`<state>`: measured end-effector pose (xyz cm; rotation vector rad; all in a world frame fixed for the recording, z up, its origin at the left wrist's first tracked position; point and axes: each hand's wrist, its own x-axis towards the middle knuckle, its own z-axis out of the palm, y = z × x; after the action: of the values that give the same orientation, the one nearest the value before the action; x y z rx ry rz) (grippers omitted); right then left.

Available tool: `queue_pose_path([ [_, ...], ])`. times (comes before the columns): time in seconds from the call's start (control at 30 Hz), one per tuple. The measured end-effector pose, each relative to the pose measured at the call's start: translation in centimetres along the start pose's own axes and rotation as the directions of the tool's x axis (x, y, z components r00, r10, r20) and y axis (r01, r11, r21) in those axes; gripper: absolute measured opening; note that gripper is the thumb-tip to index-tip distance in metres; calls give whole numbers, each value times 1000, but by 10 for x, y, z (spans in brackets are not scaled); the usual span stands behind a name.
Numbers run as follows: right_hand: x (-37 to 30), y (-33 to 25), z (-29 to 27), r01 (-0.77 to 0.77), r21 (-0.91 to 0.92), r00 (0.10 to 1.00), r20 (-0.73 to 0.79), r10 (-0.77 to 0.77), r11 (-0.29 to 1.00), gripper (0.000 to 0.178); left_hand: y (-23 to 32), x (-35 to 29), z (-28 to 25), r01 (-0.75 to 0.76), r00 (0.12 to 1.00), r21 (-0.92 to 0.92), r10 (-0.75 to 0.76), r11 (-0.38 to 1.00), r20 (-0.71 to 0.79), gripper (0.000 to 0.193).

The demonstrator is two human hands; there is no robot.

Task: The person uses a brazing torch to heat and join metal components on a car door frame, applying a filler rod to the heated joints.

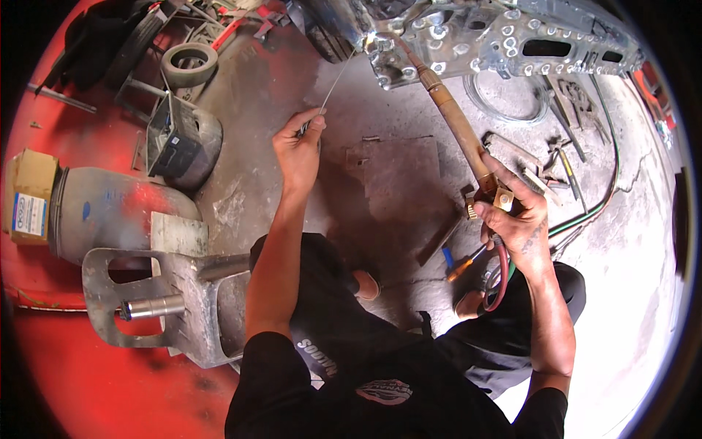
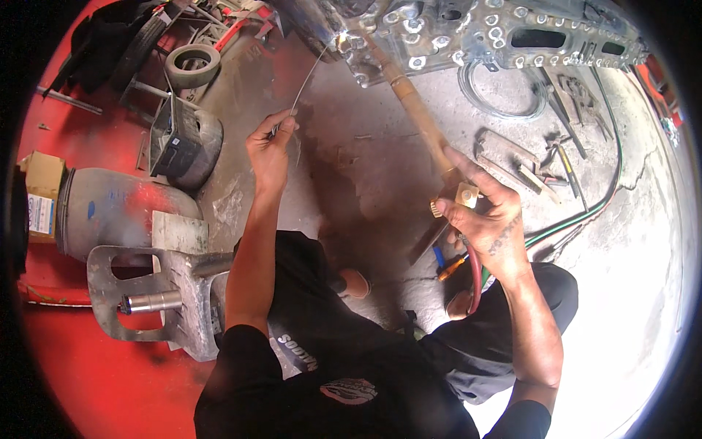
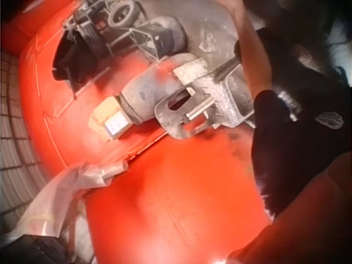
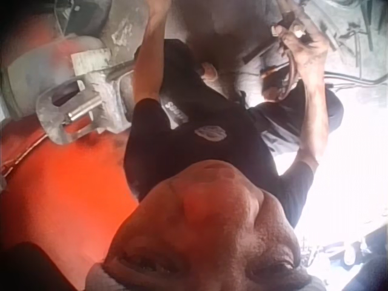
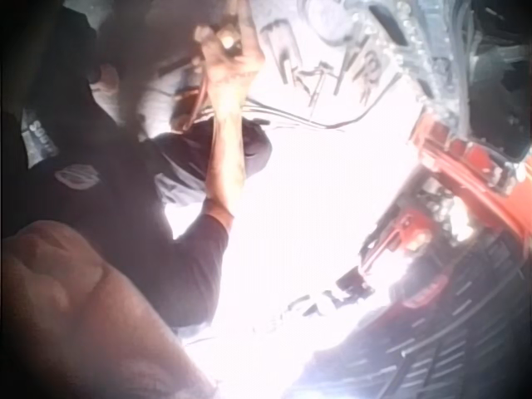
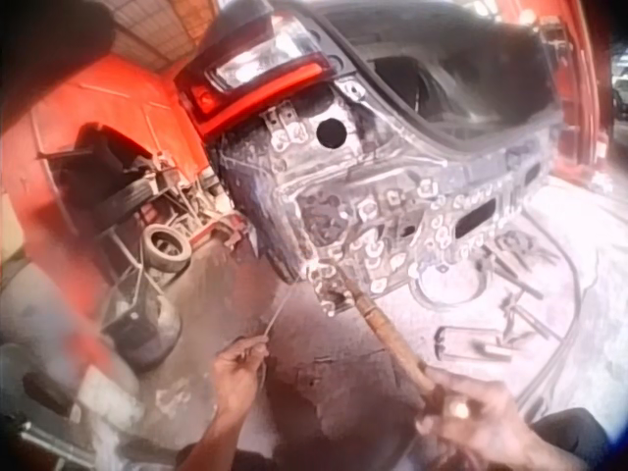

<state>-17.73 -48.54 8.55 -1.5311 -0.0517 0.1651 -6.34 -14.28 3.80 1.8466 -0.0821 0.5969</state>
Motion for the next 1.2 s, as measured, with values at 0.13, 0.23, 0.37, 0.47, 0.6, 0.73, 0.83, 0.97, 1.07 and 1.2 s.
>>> queue_pose_path([
  [0.13, 0, -1, 0, 14, 4, 1000, -13, -14, 1000, 60, -3, 2, 4, -16, 1000, -59, 16, 998, 5, 17],
  [0.23, 0, 0, 0, 16, 1, 1000, -19, -16, 1000, 60, -4, 3, 6, -35, 999, -59, 36, 998, 0, 15],
  [0.37, 0, 1, -1, 12, 10, 1000, -6, -12, 1000, 60, -6, 5, 7, -38, 999, -59, 38, 998, -5, 15],
  [0.47, 0, -1, 0, 25, -6, 1000, -7, -25, 1000, 60, -6, 4, 4, 17, 1000, -39, -16, 999, 14, 18],
  [0.6, 0, -2, 1, 10, 1, 1000, -10, -10, 1000, 60, -2, 2, 4, 63, 998, -75, -63, 995, 4, 17],
  [0.73, 0, 0, 1, 28, -1, 1000, -10, -28, 1000, 60, -2, 1, 3, 55, 998, -99, -55, 994, 0, 17],
  [0.83, 0, -1, 1, 18, -6, 1000, -11, -18, 1000, 60, -4, 2, 2, 41, 999, -82, -41, 996, -2, 17],
  [0.97, 1, 3, 1, 50, -19, 999, -15, -50, 999, 60, -6, 2, 2, 46, 999, -76, -48, 996, -13, 17],
  [1.07, 2, 2, 1, 43, -17, 999, -7, -43, 999, 60, -9, 3, 5, -71, 997, -61, 69, 996, -34, 14],
  [1.2, 1, 2, 1, 32, -32, 999, -6, -32, 999, 60, -8, 3, 6, -76, 997, -58, 75, 995, -30, 14],
])
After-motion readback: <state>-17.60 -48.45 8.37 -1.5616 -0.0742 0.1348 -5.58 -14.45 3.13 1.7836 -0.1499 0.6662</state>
